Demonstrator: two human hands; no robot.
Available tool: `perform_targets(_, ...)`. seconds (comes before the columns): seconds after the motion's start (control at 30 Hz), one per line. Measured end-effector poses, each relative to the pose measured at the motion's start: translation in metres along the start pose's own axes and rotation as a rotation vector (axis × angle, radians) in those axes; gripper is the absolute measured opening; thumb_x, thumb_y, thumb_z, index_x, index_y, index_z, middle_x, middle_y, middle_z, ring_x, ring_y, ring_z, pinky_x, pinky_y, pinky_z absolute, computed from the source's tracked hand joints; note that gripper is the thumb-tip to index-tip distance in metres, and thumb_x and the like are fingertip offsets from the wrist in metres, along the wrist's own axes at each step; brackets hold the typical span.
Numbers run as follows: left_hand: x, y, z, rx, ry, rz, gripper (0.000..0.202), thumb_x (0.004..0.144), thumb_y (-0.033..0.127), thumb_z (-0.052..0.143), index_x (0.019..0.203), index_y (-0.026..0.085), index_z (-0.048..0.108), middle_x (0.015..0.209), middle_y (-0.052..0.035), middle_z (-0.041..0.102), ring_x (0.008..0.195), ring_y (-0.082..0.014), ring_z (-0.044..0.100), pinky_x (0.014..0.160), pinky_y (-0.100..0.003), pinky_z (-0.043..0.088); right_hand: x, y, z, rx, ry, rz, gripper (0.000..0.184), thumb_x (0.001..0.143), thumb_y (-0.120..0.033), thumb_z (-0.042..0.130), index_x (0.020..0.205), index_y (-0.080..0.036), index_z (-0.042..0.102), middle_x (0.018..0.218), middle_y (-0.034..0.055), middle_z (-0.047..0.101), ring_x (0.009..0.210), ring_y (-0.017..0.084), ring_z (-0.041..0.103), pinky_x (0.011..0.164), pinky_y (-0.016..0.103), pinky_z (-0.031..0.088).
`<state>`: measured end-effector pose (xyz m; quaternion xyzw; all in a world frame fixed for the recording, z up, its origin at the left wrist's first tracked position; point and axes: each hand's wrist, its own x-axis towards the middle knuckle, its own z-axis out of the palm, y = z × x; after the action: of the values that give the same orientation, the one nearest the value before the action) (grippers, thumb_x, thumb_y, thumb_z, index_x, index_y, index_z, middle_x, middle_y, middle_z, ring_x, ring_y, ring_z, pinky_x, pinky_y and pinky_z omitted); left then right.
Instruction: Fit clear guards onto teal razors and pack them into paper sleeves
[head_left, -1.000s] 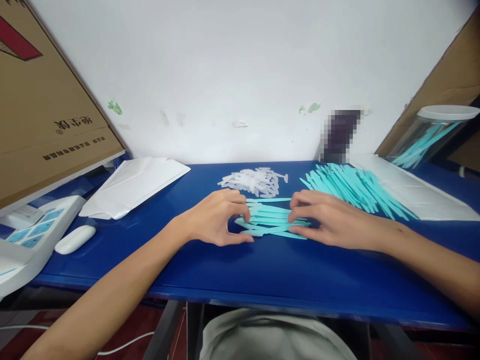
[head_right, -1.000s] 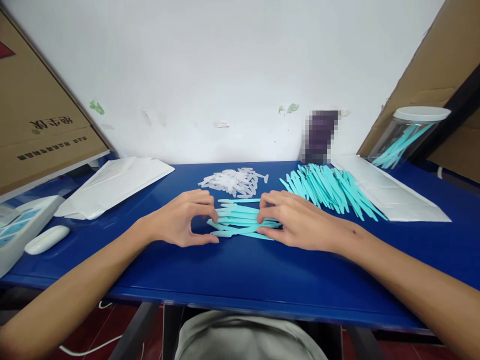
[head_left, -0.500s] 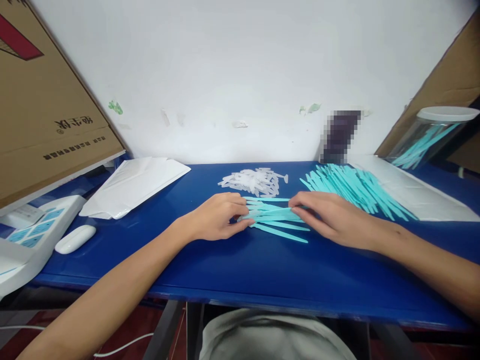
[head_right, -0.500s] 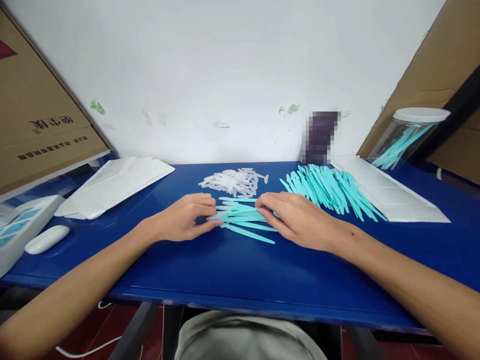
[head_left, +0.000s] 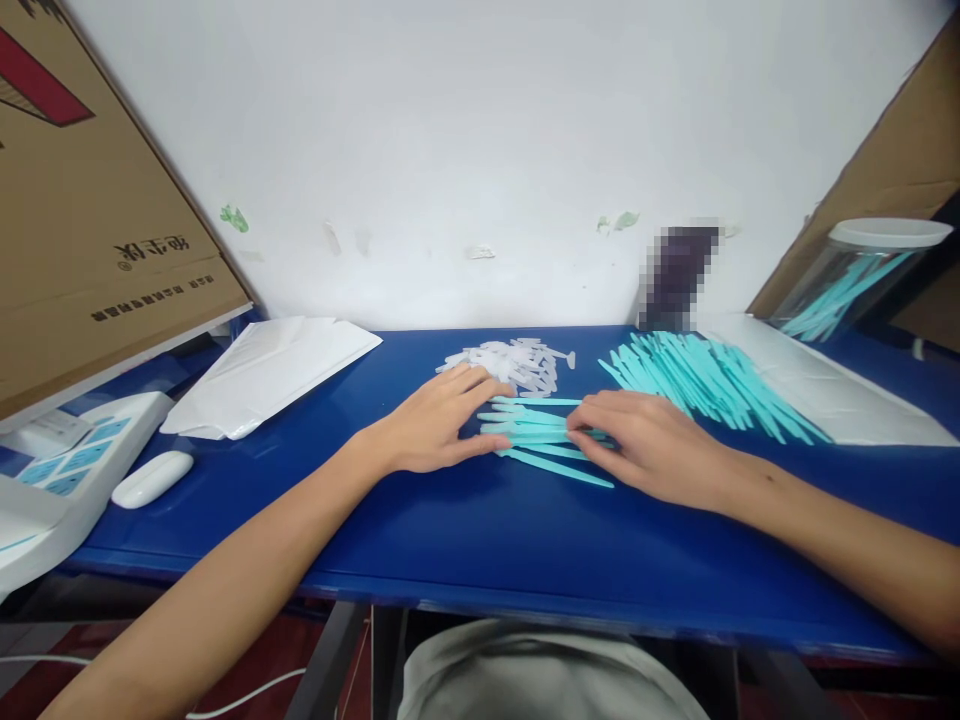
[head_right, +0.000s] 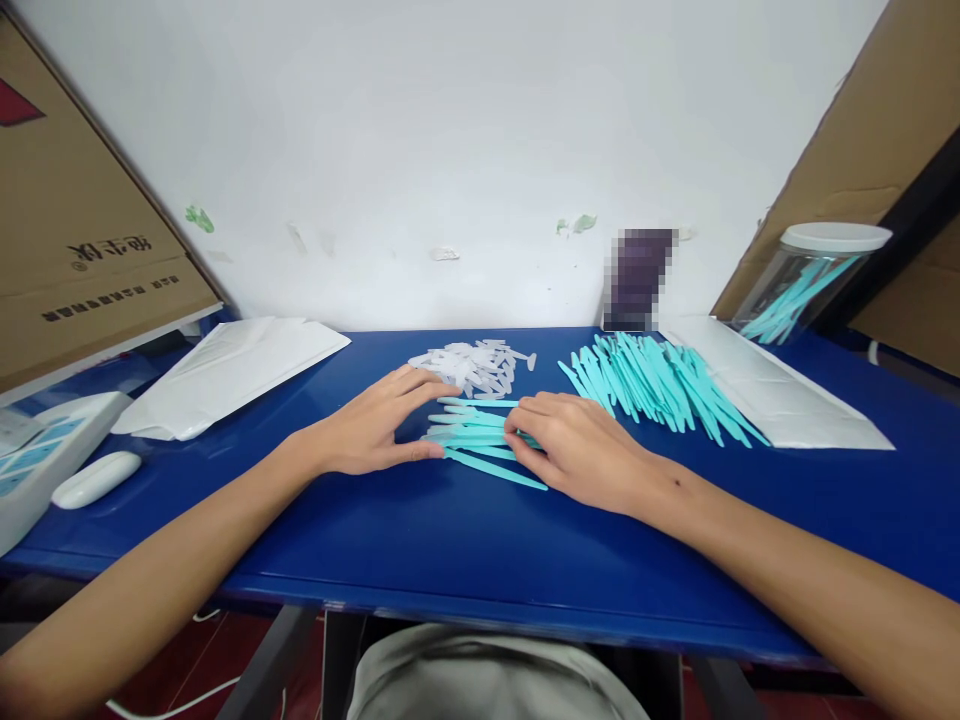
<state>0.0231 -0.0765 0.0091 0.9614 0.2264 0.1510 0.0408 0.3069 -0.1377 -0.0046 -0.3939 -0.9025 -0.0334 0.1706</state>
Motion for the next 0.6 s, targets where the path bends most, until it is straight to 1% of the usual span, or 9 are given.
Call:
perform_targets(0.03, -0.001, -0.002, 0.0, -0.007, -0.024, -0.02, 0.059, 0.098, 0.059, 0.056, 0.14, 0.019, 0.051, 0.131, -0.0139, 0.059, 0.118, -0.0296, 0.052, 0.1, -0.041, 0.041, 0.0, 0.0, 0.002, -0.004, -0.005, 0.009, 0.029, 0.104, -0.028, 0.041, 0.094, -0.018, 0.067, 0.087, 0.0071, 0.07, 0.077, 0.02, 0.063, 0.067, 0.032, 0.042)
perform_targets(0.1, -0.003, -0.005, 0.002, -0.017, -0.083, -0.056, 0.069, 0.095, 0.061, 0.06, 0.149, 0.021, 0.045, 0.143, -0.0141, 0.053, 0.129, -0.032, 0.047, 0.108, -0.045, 0.036, 0.001, 0.001, 0.004, -0.015, -0.026, 0.039, 0.033, 0.105, -0.032, 0.041, 0.097, -0.017, 0.069, 0.093, 0.0089, 0.069, 0.083, 0.022, 0.063, 0.069, 0.034, 0.044)
perform_targets(0.2, -0.004, -0.008, 0.006, -0.03, -0.166, -0.1, 0.066, 0.097, 0.059, 0.057, 0.151, 0.023, 0.046, 0.151, -0.0136, 0.048, 0.136, -0.0338, 0.043, 0.112, -0.049, 0.033, 0.001, 0.001, 0.003, -0.004, -0.047, 0.102, 0.038, 0.104, -0.041, 0.04, 0.11, -0.016, 0.069, 0.105, 0.0121, 0.067, 0.094, 0.026, 0.063, 0.077, 0.038, 0.048)
perform_targets(0.27, -0.004, -0.008, 0.008, -0.037, -0.187, -0.115, 0.064, 0.097, 0.06, 0.056, 0.149, 0.023, 0.049, 0.151, -0.0132, 0.048, 0.136, -0.0344, 0.043, 0.111, -0.05, 0.033, 0.001, 0.0, 0.002, 0.02, -0.077, 0.138, 0.047, 0.103, -0.05, 0.041, 0.126, -0.016, 0.065, 0.119, 0.0143, 0.064, 0.105, 0.029, 0.062, 0.085, 0.043, 0.05)
perform_targets(0.3, -0.004, -0.008, 0.008, -0.039, -0.187, -0.116, 0.062, 0.097, 0.059, 0.056, 0.148, 0.024, 0.05, 0.15, -0.013, 0.05, 0.135, -0.0344, 0.044, 0.11, -0.05, 0.033, 0.001, 0.0, 0.001, 0.032, -0.104, 0.153, 0.054, 0.101, -0.056, 0.043, 0.135, -0.017, 0.06, 0.127, 0.0154, 0.062, 0.11, 0.031, 0.061, 0.088, 0.045, 0.05)
perform_targets(0.4, -0.004, -0.006, 0.007, -0.054, -0.176, -0.1, 0.057, 0.096, 0.056, 0.06, 0.143, 0.024, 0.055, 0.146, -0.0119, 0.053, 0.133, -0.0331, 0.046, 0.11, -0.049, 0.035, 0.001, -0.001, -0.001, 0.056, -0.214, 0.209, 0.084, 0.091, -0.073, 0.049, 0.154, -0.019, 0.043, 0.146, 0.0177, 0.05, 0.121, 0.037, 0.058, 0.093, 0.05, 0.051)
perform_targets(0.47, -0.004, -0.004, 0.006, -0.075, -0.171, -0.086, 0.055, 0.095, 0.054, 0.062, 0.142, 0.024, 0.057, 0.145, -0.0119, 0.054, 0.131, -0.0324, 0.049, 0.109, -0.048, 0.037, 0.003, -0.001, -0.002, 0.065, -0.264, 0.255, 0.097, 0.085, -0.078, 0.052, 0.159, -0.018, 0.036, 0.15, 0.0187, 0.046, 0.123, 0.039, 0.057, 0.094, 0.05, 0.052)
perform_targets(0.53, -0.004, -0.001, 0.006, -0.104, -0.16, -0.072, 0.055, 0.094, 0.052, 0.064, 0.141, 0.023, 0.059, 0.145, -0.0127, 0.055, 0.129, -0.0323, 0.052, 0.108, -0.047, 0.039, 0.006, 0.0, -0.003, 0.074, -0.291, 0.285, 0.102, 0.082, -0.078, 0.055, 0.161, -0.017, 0.033, 0.152, 0.0189, 0.044, 0.123, 0.039, 0.057, 0.096, 0.05, 0.051)
perform_targets(0.6, -0.003, 0.002, 0.005, -0.141, -0.149, -0.058, 0.056, 0.092, 0.051, 0.067, 0.14, 0.023, 0.061, 0.143, -0.0134, 0.057, 0.126, -0.0322, 0.055, 0.107, -0.045, 0.041, 0.011, 0.003, -0.006, 0.092, -0.31, 0.276, 0.104, 0.08, -0.078, 0.057, 0.161, -0.017, 0.034, 0.153, 0.0188, 0.041, 0.125, 0.039, 0.056, 0.098, 0.049, 0.05)
